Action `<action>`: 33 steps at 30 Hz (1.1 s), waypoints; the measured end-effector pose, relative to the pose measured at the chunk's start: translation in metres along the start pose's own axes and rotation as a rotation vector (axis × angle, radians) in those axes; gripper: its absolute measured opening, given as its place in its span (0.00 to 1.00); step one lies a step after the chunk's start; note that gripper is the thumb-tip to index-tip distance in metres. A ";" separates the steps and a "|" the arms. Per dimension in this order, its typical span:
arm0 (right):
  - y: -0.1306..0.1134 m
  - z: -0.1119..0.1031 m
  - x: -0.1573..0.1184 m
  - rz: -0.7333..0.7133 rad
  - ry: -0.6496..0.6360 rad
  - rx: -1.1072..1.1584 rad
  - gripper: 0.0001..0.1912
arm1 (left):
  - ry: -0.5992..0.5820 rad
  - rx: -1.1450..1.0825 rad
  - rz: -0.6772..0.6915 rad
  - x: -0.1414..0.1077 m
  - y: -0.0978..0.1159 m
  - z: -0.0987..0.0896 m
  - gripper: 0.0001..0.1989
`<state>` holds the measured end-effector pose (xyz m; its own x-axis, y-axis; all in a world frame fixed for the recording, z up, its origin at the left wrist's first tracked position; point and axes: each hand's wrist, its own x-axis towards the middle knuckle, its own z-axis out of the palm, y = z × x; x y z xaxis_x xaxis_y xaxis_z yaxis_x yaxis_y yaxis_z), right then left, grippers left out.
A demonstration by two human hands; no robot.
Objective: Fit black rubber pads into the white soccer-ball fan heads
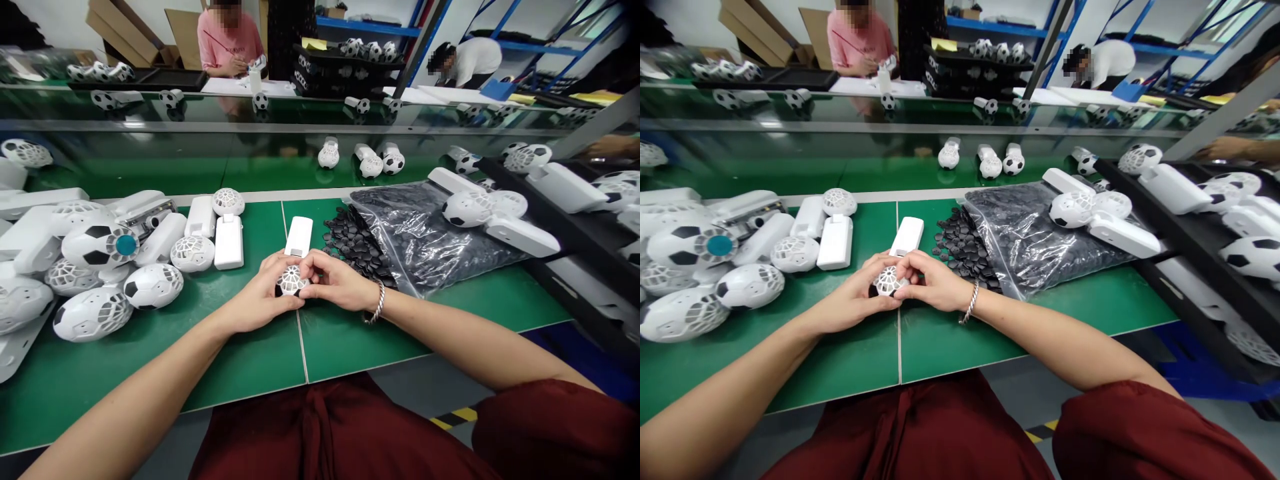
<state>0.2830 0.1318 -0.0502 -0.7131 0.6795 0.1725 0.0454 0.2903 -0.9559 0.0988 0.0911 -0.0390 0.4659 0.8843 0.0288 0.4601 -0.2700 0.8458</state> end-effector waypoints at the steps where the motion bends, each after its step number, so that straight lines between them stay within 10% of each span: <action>1: 0.001 0.001 -0.001 -0.002 -0.001 0.019 0.11 | -0.007 -0.008 0.004 0.000 0.000 0.000 0.25; 10: -0.001 -0.008 0.004 0.040 0.001 -0.038 0.09 | 0.069 0.061 0.013 -0.001 -0.004 0.006 0.24; 17: -0.002 -0.077 0.036 0.204 0.114 -0.965 0.05 | 0.196 0.088 0.001 0.001 -0.003 0.009 0.23; 28: -0.002 -0.076 0.038 0.226 0.015 -0.927 0.05 | 0.212 0.075 -0.067 0.002 -0.008 0.000 0.25; 33: -0.027 -0.052 0.024 -0.027 -0.141 -0.746 0.09 | 0.119 0.054 -0.066 0.002 -0.009 -0.011 0.27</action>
<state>0.3011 0.1754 -0.0079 -0.8012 0.5874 0.1139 0.4517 0.7186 -0.5288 0.0875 0.0993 -0.0408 0.3417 0.9390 0.0403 0.5283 -0.2273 0.8181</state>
